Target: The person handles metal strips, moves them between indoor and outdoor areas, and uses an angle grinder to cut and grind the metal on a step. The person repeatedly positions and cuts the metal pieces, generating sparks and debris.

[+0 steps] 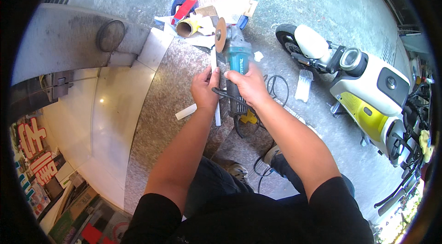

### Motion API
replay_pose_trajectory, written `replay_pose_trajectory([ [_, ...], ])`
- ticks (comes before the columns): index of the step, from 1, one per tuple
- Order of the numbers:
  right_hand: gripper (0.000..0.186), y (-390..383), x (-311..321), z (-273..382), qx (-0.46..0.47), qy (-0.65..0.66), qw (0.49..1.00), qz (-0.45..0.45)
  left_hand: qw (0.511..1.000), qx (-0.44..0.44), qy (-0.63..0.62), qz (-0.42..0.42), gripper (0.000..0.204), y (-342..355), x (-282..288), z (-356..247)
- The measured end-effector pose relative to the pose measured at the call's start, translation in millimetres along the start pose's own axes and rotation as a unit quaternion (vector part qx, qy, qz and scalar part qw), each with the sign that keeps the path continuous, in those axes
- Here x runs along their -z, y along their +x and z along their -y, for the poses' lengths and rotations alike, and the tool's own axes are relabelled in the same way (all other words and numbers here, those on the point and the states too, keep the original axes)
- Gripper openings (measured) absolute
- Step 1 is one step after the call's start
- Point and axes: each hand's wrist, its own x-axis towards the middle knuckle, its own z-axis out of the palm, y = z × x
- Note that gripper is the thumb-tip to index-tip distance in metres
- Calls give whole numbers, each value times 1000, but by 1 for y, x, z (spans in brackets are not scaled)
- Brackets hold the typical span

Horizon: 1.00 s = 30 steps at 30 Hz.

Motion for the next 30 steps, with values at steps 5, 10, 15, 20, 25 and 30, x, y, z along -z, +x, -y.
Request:
replay_pose_trajectory([
  [5, 48, 2, -7, -2, 31, -63, 997, -23, 1000, -10, 21, 17, 39, 2, 1, 3],
  [10, 49, 4, -17, 0, 31, -125, 990, -54, 999, -31, 9, -10, 38, 1, -2, 9],
  [15, 50, -4, -16, 11, 5, -112, 992, -55, 999, -2, -30, 21, 37, 2, 0, 8],
  [20, 44, -20, 34, 35, 12, -162, 986, -30, 982, -25, 44, 180, 31, 25, 31, -5],
  [25, 47, -33, 126, 67, -12, -311, 950, 42, 887, -288, 211, 292, 32, 85, 79, -7],
  [30, 63, -47, 164, 86, -45, -367, 922, 114, 828, -421, 231, 291, 28, 116, 78, 2],
])
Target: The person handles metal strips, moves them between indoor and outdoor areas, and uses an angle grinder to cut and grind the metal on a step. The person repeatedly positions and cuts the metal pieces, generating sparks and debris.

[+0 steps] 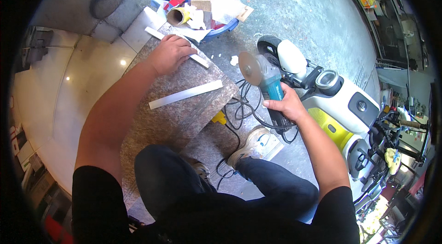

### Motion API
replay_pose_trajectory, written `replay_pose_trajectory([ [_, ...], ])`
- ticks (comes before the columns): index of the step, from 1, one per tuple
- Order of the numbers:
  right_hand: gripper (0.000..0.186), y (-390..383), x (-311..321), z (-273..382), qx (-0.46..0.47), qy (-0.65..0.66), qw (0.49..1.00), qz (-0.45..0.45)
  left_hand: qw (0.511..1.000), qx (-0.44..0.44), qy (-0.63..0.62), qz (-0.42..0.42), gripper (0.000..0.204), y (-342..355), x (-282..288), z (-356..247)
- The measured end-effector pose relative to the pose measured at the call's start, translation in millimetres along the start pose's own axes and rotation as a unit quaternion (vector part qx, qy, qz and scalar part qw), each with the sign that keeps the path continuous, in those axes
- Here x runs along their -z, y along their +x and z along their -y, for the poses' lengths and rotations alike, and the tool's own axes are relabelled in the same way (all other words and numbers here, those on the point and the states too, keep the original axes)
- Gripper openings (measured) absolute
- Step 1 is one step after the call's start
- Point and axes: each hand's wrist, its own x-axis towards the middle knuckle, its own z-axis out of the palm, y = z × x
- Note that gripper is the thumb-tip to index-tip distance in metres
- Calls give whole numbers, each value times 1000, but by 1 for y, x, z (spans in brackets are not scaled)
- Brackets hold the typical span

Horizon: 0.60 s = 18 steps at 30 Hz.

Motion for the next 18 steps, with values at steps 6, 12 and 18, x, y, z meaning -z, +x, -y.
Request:
replay_pose_trajectory([
  [6, 67, -2, -1, 12, 9, -10, 999, 35, 998, -41, 8, -37, 26, 3, -22, -4],
  [12, 62, 3, -3, 28, 16, -68, 997, 42, 995, -70, 11, -71, 39, 9, -13, 6],
  [18, 69, 7, -4, 44, -1, -100, 991, 86, 966, 204, 147, -64, 88, 23, -11, 19],
])
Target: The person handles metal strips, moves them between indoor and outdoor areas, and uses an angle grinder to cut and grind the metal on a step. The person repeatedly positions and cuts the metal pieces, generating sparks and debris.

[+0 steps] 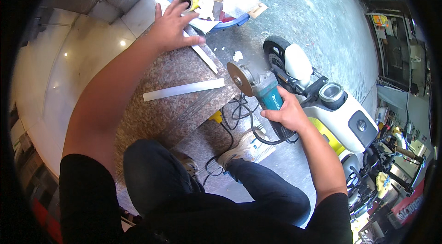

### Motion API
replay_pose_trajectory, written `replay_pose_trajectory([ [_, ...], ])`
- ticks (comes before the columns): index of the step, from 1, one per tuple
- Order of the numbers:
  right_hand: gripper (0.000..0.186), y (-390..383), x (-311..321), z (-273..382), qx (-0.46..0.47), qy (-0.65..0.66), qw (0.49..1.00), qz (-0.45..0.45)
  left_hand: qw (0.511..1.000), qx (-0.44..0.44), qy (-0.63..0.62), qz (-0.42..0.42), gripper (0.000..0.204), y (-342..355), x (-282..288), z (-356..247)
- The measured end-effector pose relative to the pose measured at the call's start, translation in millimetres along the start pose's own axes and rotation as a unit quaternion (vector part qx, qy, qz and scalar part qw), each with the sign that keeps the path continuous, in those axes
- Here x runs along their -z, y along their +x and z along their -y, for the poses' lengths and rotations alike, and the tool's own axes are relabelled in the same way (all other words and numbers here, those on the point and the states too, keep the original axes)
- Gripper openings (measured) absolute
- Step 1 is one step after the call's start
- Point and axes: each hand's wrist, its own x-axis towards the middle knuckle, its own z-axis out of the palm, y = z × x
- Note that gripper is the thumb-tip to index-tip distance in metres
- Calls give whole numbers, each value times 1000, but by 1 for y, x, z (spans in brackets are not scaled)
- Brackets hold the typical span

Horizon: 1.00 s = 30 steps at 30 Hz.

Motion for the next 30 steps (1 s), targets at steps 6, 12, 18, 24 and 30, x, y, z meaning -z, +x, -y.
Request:
replay_pose_trajectory([
  [6, 63, 10, -4, -1, 15, 9, 1000, 21, 997, 18, 11, 69, 91, 2, 2, -5],
  [12, 62, 5, -10, -11, 5, 60, 998, -22, 999, 41, 6, -11, 97, -11, -2, -6],
  [18, 53, -12, -17, -25, -8, 95, 993, -72, 973, -227, -19, 29, 50, -42, 11, 3],
  [24, 38, -23, -37, -17, -56, 322, 941, -90, 966, 81, -217, 115, 29, -57, 23, -46],
  [30, 38, -31, -49, 25, 7, 449, 884, -131, 656, 324, -674, 102, 37, -106, 36, -158],
])
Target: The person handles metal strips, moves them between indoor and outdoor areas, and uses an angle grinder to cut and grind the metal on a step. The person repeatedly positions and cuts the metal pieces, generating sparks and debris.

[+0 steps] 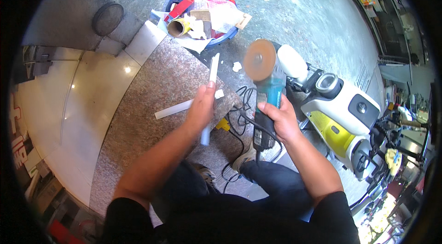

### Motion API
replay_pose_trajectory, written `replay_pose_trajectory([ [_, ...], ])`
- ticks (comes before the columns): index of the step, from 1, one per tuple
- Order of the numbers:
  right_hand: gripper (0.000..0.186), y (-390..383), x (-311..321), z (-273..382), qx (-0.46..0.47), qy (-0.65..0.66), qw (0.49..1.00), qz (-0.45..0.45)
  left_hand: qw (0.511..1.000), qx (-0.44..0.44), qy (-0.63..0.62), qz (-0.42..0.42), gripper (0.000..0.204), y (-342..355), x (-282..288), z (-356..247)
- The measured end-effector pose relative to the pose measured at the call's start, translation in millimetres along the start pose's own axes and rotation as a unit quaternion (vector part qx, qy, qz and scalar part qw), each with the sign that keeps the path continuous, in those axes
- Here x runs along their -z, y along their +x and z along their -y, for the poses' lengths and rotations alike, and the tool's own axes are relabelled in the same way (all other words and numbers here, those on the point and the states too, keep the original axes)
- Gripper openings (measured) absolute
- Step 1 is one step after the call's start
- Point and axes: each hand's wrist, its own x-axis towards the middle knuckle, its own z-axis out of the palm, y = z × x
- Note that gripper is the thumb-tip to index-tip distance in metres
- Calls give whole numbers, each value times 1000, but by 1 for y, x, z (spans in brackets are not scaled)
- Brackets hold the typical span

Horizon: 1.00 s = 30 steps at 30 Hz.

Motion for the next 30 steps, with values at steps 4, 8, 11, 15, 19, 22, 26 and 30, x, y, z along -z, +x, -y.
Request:
replay_pose_trajectory([
  [4, 46, -12, -31, 4, 56, -2, 997, -54, 958, 93, -269, 36, 38, -51, -43, 9],
  [8, 49, -32, -49, 13, 22, 34, 999, -4, 941, 85, -304, 120, 35, -67, -45, 3],
  [11, 50, -47, -55, 14, 54, -13, 998, -12, 941, 84, -314, 96, 36, -76, -47, -4],
  [15, 52, -54, -51, 9, 111, -117, 986, -40, 942, 35, -333, 30, 40, -86, -68, -14],
  [19, 55, -49, -49, 11, 113, -110, 986, -54, 945, 12, -324, 37, 36, -90, -76, -24],
  [22, 51, -45, -52, 22, 130, -76, 988, -35, 939, -14, -341, 39, 35, -89, -79, -33],
  [26, 27, -51, -53, 39, 139, -5, 990, 22, 938, -12, -343, 49, 32, -85, -78, -44],
  [30, 40, -41, -58, 44, 181, 8, 983, -8, 944, 5, -323, 63, 43, -75, -75, -49],
])
